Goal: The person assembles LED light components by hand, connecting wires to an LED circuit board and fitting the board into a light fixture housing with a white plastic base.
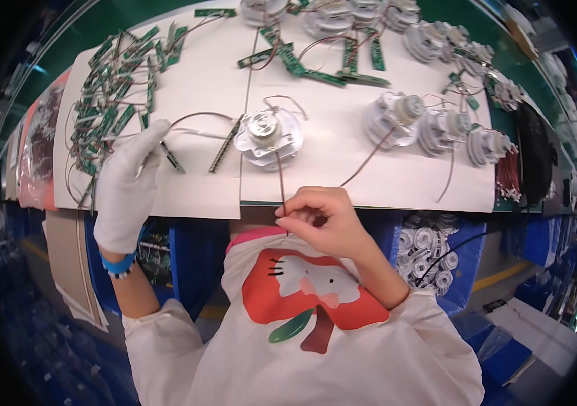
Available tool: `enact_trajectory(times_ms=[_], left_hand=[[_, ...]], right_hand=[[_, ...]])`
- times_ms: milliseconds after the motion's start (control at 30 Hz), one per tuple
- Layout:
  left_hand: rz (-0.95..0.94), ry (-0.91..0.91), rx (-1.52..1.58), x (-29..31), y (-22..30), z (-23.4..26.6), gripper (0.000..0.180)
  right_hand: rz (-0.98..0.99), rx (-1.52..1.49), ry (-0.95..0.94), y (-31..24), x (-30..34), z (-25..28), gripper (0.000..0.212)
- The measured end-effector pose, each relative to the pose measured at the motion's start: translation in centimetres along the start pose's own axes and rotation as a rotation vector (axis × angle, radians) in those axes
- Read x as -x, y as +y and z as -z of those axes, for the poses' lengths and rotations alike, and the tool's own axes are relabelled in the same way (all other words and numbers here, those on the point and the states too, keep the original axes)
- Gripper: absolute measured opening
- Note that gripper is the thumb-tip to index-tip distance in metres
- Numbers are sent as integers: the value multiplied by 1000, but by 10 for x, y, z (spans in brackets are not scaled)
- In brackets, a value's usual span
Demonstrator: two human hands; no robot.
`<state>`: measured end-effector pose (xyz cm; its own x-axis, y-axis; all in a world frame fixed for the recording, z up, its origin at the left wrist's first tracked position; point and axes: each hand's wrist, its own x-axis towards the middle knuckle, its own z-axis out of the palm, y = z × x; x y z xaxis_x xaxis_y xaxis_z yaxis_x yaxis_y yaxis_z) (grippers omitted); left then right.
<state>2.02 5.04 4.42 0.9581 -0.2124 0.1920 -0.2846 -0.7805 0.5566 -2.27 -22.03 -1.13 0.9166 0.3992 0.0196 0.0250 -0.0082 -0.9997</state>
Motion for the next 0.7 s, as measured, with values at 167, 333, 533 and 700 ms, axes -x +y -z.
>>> enact_trajectory(times_ms=[167,333,533,700], left_hand=[[77,-64,-80,-11,-5,-12,30],[187,287,-26,-11,-5,-23,26],[674,191,-281,-10,18,-30,52],[564,182,-101,-3,7,-45,51]], right_hand=[[-172,-171,-92,-4,1,3,9],[-138,-97,-122,-4,-2,3,8],[-160,-76,-119,-1,-3,7,6],[-169,-69,-144,-3,-5,9,5]])
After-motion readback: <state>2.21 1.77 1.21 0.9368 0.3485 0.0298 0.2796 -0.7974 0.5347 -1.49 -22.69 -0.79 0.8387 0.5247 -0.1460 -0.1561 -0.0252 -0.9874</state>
